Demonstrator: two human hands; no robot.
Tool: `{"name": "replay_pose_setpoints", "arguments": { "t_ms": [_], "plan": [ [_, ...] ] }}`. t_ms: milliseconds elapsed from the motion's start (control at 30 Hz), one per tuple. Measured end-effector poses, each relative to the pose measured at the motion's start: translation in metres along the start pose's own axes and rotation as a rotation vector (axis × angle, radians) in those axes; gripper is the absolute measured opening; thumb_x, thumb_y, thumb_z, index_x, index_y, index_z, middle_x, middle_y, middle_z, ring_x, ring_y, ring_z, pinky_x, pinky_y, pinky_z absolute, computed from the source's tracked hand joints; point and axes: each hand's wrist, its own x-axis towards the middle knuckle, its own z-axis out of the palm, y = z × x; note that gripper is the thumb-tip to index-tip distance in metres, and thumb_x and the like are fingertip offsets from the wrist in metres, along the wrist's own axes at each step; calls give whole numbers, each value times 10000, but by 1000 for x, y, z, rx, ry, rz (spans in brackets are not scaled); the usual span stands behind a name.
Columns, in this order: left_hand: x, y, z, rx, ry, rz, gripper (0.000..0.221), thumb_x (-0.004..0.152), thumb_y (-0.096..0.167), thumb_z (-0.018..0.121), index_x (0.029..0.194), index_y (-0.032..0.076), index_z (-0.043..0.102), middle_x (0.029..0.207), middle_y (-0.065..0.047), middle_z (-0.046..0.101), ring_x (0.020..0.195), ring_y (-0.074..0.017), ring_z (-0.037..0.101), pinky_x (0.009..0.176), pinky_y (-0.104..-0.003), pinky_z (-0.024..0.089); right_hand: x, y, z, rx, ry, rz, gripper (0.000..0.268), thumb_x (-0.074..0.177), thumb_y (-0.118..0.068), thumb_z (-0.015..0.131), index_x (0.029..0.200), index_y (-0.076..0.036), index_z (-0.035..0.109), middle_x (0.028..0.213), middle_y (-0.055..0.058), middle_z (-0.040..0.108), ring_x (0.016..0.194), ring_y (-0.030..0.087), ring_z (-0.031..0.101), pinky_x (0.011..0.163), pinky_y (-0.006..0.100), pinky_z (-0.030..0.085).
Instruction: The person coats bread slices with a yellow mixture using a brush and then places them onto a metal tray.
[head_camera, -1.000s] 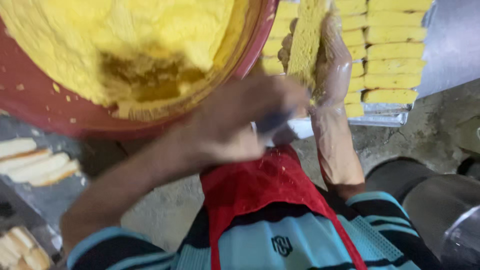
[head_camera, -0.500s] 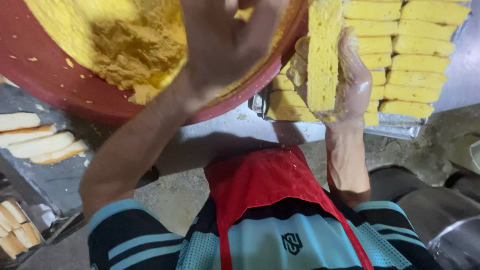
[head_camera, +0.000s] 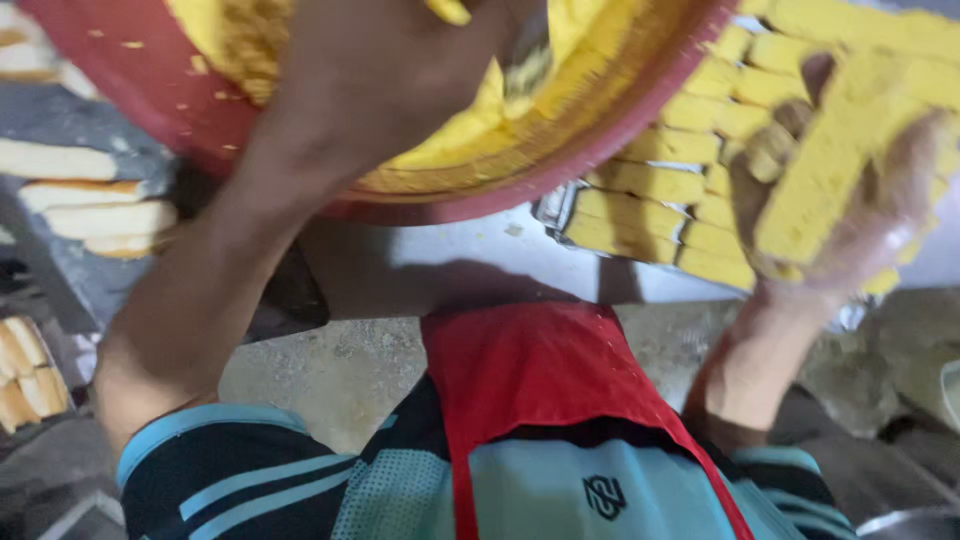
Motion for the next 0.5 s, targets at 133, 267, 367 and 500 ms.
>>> {"name": "replay_pose_setpoints", "arguments": {
  "t_ms": [133,267,367,500],
  "plan": [
    [-18,-33,7,-67,11,17,174,990,52,731,1088,-29,612,954,-121,647,885,-280,669,777,-402,517,-14,-8,-15,15,-6,153,639,1073,-497,507,1411,44,468,1063,175,638,829,216,633,600,309,513],
    [-26,-60,22,-14,33,69,368,949,117,841,879,-51,522,787,-201,536,704,-361,549,672,-454,456,-21,-2,-31,-32,74,114,513,1114,-327,494,1470,40,458,1067,173,648,833,238,641,641,333,524],
    [-26,-73,32,-188,-180,-70,229,1071,137,806,1008,16,623,803,-127,574,734,-291,617,691,-423,458,-16,0,-48,1,107,68,437,1188,-239,454,1509,59,438,1046,156,614,859,225,612,704,299,504],
    [-32,-83,38,-334,-263,-251,159,1079,169,735,1060,30,659,890,-72,688,811,-191,731,691,-337,562,-11,7,-39,55,322,-54,331,1168,-204,449,1469,-68,427,1271,204,611,1064,262,613,908,307,539]
  ]
}}
